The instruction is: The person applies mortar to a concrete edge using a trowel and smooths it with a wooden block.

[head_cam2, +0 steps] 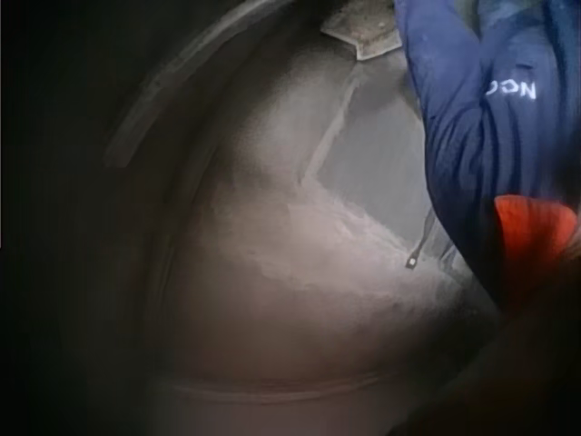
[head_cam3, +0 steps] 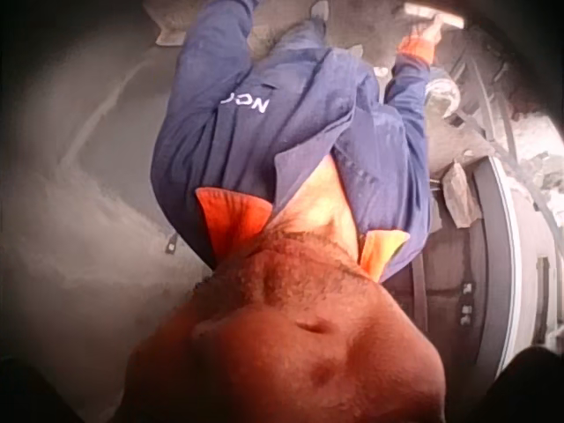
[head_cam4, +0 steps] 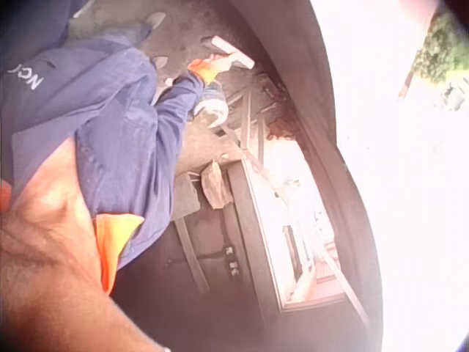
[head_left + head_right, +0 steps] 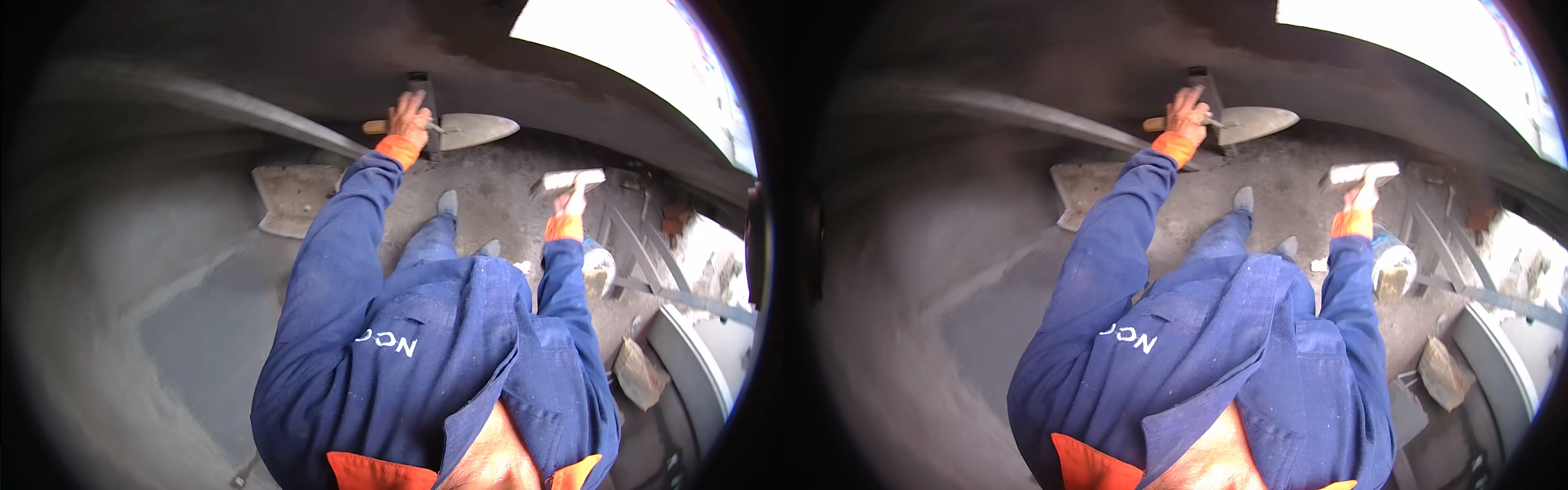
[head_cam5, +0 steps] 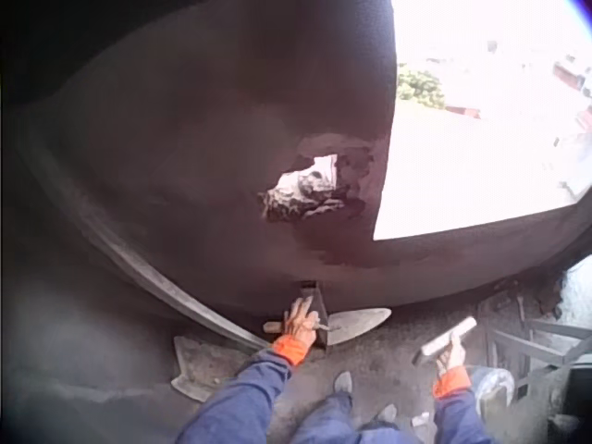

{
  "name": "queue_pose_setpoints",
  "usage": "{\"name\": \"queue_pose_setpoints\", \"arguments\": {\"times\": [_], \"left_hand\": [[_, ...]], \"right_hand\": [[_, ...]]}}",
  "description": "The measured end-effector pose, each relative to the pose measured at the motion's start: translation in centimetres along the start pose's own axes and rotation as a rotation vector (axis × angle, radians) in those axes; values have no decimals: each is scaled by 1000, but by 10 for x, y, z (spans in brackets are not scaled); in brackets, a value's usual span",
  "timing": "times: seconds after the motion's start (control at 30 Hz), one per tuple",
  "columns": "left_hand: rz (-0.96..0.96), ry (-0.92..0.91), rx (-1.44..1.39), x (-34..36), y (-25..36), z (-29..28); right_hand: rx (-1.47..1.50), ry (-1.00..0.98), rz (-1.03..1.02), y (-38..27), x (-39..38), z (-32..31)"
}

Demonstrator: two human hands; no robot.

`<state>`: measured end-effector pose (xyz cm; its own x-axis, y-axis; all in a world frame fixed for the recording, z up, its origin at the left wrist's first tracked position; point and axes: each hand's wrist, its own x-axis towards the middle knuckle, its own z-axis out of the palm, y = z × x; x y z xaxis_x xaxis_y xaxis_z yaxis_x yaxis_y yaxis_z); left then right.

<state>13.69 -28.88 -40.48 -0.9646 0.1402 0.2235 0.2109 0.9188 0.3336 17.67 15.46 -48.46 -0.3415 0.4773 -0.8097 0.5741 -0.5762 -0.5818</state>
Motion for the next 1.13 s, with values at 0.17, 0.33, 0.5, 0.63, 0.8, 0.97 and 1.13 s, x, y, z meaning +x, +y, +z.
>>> {"name": "queue_pose_setpoints", "arguments": {"times": [0.17,0.33,0.5,0.63,0.8,0.97,1.13], "left_hand": [[-4,79,76,10,-27,33],[8,151,-36,25,-30,40],[-73,-92,187,44,-53,43],[-51,56,9,6,-32,38],[-55,-7,-434,-33,27,24],[143,-310,-582,-56,140,-77],[305,-440,-537,-84,203,-170]], "right_hand": [[230,-219,17,35,-50,-133],[468,-121,-16,42,-115,-198],[479,-7,-160,81,-137,-224],[145,-346,-487,70,-146,-199],[-554,-688,-437,64,-97,-134],[-991,-809,-927,123,-173,-73],[-966,-874,-870,88,-251,-85]]}}
